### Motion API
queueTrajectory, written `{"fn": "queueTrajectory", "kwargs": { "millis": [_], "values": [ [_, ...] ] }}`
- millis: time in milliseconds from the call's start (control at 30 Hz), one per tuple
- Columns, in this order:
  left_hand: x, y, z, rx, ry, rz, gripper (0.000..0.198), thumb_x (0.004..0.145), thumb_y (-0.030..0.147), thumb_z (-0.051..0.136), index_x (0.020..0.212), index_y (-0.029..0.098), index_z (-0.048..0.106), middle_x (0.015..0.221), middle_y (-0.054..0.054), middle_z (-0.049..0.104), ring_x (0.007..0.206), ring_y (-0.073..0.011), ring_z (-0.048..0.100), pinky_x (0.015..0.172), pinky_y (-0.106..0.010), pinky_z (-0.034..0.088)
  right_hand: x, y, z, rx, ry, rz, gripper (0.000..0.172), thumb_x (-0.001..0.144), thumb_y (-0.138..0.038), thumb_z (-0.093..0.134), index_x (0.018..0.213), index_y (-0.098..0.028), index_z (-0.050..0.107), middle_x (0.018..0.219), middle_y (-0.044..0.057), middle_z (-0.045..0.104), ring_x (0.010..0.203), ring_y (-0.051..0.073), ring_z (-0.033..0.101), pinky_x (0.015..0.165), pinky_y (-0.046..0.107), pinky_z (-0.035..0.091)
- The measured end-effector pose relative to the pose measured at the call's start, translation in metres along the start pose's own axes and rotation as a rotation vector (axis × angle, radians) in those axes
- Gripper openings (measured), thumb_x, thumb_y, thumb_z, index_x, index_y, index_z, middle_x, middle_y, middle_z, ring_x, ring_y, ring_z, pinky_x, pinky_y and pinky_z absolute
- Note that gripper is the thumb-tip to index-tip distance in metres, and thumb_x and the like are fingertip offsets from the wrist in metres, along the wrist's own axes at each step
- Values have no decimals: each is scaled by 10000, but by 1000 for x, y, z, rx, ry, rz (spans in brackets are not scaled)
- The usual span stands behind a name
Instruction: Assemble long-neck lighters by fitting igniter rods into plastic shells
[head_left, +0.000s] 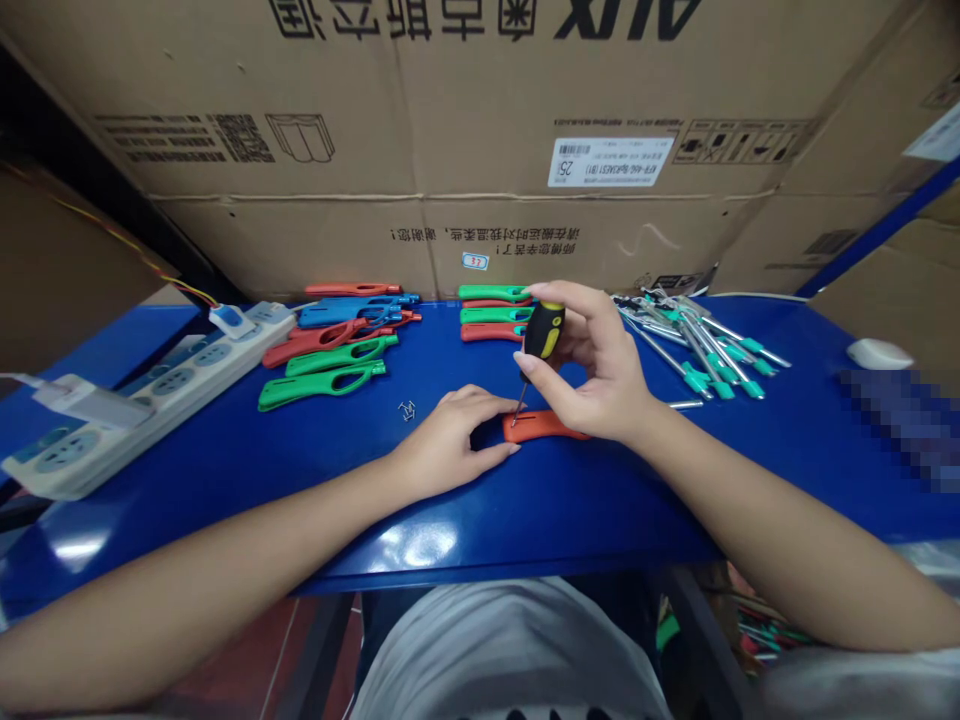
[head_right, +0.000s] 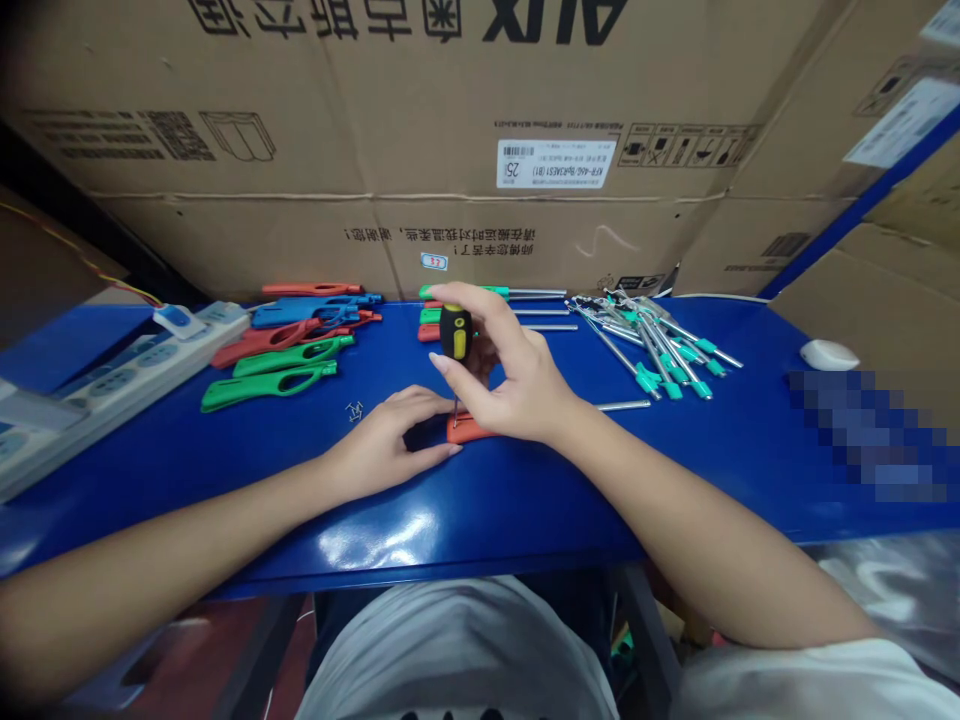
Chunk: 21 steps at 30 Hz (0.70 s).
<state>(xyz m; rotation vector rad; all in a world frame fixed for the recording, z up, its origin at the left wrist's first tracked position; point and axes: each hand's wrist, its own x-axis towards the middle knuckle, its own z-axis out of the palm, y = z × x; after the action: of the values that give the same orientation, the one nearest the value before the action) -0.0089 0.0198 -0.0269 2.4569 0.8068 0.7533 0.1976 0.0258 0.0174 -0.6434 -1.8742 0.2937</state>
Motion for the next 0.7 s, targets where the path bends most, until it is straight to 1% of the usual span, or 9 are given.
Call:
{"fn": "queueTrajectory", "kwargs": {
  "millis": [167,333,467,567,633,700],
  "values": [
    [1,0,1,-19,5,15,394,880,299,740,1242,171,652,1196,-96,724,1114,-257,652,1005,-444,498,-1,-4,2,-13,-29,-15,516,909,-265,666,1387,-282,475,1319,84,611,780,139,674,580,263,618],
    [1,0,1,-80,-19,38,376,916,263,701,1276,168,645,1243,-109,713,1152,-249,656,1037,-435,505,-1,-6,2,-7,-52,-31,536,900,-256,685,1395,-264,478,1285,73,657,693,112,678,541,243,615],
    [1,0,2,-86,-6,57,355,919,256,697,1257,158,649,1248,-117,711,1167,-252,659,1039,-428,511,-1,-3,0,-87,-47,-107,574,877,-291,739,1392,-277,486,1285,61,672,664,102,672,564,242,625],
    [0,0,2,-100,8,69,318,918,237,699,1226,173,655,1216,-95,725,1149,-233,670,1025,-398,519,0,-2,-4,-170,-49,-179,610,866,-330,764,1405,-291,481,1301,64,672,683,118,672,615,270,638],
    [0,0,2,-94,13,61,304,912,237,706,1206,174,658,1174,-85,737,1108,-225,682,990,-381,532,1,-4,-6,-203,-93,-204,612,881,-341,746,1426,-295,470,1326,72,662,715,136,680,649,292,640],
    [1,1,2,-82,10,40,293,906,247,716,1184,174,661,1145,-81,739,1074,-222,687,965,-373,539,3,-8,-8,-169,-181,-145,585,941,-313,660,1474,-287,419,1389,88,621,782,150,697,670,292,635]
  ]
}}
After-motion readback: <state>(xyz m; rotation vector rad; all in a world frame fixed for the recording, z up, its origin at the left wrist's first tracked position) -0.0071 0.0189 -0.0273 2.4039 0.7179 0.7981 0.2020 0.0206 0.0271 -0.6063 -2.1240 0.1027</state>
